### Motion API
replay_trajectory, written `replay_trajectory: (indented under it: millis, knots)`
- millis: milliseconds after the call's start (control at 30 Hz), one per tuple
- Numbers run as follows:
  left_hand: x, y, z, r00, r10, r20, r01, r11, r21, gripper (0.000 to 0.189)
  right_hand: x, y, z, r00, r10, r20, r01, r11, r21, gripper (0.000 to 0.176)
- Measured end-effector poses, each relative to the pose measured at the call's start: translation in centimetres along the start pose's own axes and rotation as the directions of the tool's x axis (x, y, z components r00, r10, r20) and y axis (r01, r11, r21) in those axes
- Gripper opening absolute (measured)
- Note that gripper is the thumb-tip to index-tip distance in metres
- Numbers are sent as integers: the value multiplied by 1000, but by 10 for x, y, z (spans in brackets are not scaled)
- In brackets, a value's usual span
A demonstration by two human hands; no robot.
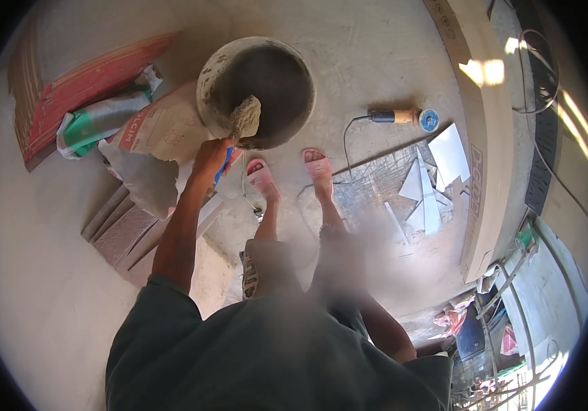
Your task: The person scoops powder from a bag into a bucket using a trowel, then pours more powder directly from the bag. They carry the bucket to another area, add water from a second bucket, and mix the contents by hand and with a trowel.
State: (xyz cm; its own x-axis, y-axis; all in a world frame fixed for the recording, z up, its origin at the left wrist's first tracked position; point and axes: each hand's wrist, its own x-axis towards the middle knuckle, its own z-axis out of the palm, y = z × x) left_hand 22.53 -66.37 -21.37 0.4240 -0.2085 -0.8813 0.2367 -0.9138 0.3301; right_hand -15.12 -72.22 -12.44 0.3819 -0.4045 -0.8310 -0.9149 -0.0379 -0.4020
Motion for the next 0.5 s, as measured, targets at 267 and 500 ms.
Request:
replay_trajectory:
  millis: [267,500]
  knots:
    - [111,18,94,930,366,32,-254,578,775,28,-8,-46,-42,979,191,68,-198,975,104,45]
    - [-20,51,10,908,374,-187,-207,791,576,26,-2,5,28,980,-90,-178,75,993,-90,45]
